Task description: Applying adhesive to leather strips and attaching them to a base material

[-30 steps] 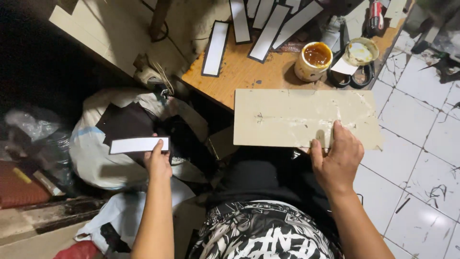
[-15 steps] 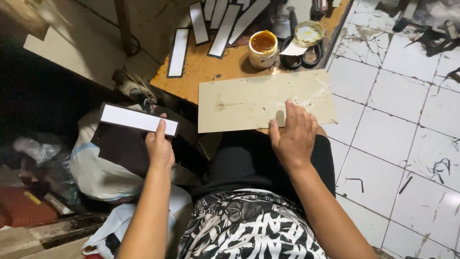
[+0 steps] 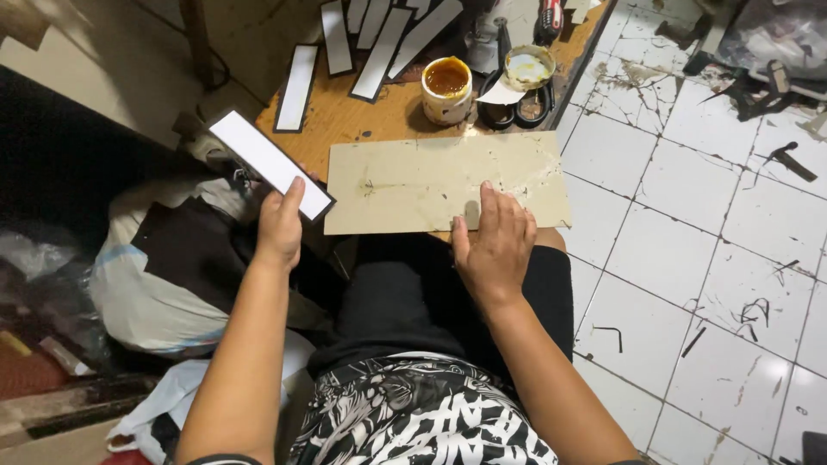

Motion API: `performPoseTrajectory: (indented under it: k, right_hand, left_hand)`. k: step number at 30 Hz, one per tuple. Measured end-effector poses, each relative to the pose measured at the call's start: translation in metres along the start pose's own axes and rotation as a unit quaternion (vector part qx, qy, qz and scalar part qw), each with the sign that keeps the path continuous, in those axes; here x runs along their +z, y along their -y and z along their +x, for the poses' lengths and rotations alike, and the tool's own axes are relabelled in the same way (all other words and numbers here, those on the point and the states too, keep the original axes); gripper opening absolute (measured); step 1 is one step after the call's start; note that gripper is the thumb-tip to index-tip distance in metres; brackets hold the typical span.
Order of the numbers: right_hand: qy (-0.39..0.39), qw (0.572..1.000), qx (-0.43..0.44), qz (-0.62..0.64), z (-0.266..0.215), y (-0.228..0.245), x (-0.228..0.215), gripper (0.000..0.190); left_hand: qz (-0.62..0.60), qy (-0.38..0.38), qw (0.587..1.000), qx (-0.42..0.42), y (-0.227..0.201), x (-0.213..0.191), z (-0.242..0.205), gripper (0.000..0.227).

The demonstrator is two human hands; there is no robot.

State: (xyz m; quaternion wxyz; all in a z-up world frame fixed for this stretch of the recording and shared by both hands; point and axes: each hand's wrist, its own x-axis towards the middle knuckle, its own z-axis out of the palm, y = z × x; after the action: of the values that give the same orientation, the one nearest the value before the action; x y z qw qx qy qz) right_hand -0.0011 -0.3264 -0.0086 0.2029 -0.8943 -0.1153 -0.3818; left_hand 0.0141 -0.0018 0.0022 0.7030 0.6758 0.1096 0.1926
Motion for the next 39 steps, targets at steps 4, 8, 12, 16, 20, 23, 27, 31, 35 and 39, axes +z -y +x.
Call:
performPoseTrajectory:
  k: [4, 8, 12, 16, 20, 23, 27, 31, 35, 39]
  right_hand:
    - [-0.007, 1.000, -0.012, -0.004, -0.002, -0.003, 0.001, 0.062]
    - [-0.016, 1.000, 0.004, 0.004, -0.003, -0.004, 0.004, 0.062]
    - [-0.013, 1.000, 0.013, 0.007, -0.004, -0.002, 0.002, 0.062]
    - [-0.010, 1.000, -0.002, 0.002, -0.006, -0.004, 0.002, 0.061]
    - [-0.020, 1.000, -0.009, 0.001, -0.007, -0.004, 0.003, 0.062]
    - [-0.022, 1.000, -0.003, 0.000, -0.006, -0.005, 0.006, 0.062]
    - [-0.015, 1.000, 0.009, 0.012, -0.009, -0.004, 0.007, 0.062]
    - [-0.012, 1.000, 0.011, 0.004, -0.011, -0.005, 0.011, 0.062]
    - [-0.011, 1.000, 0.004, -0.006, -0.011, -0.005, 0.011, 0.063]
    - [-0.008, 1.000, -0.005, -0.015, -0.012, -0.008, 0.014, 0.065]
  left_hand:
    - [0.110, -0.005, 0.994, 0.018, 0.018, -0.004, 0.009, 0.039]
    - [0.147, -0.013, 0.989, -0.002, 0.012, 0.003, 0.010, 0.039]
    - [0.129, -0.013, 0.991, -0.014, 0.015, -0.004, 0.012, 0.034]
    - [0.102, -0.030, 0.994, -0.012, 0.028, -0.006, 0.018, 0.034]
    - [0.117, -0.032, 0.992, -0.021, 0.027, -0.007, 0.023, 0.035]
    - [0.155, -0.032, 0.986, -0.047, -0.001, 0.002, 0.011, 0.037]
    - [0.216, -0.024, 0.975, -0.040, 0.020, -0.008, 0.023, 0.040]
    - [0.216, -0.017, 0.976, -0.022, 0.036, -0.013, 0.041, 0.039]
    - [0.172, -0.013, 0.984, -0.034, 0.018, -0.005, 0.028, 0.036]
    - [0.147, -0.020, 0.988, -0.031, 0.030, -0.011, 0.032, 0.034]
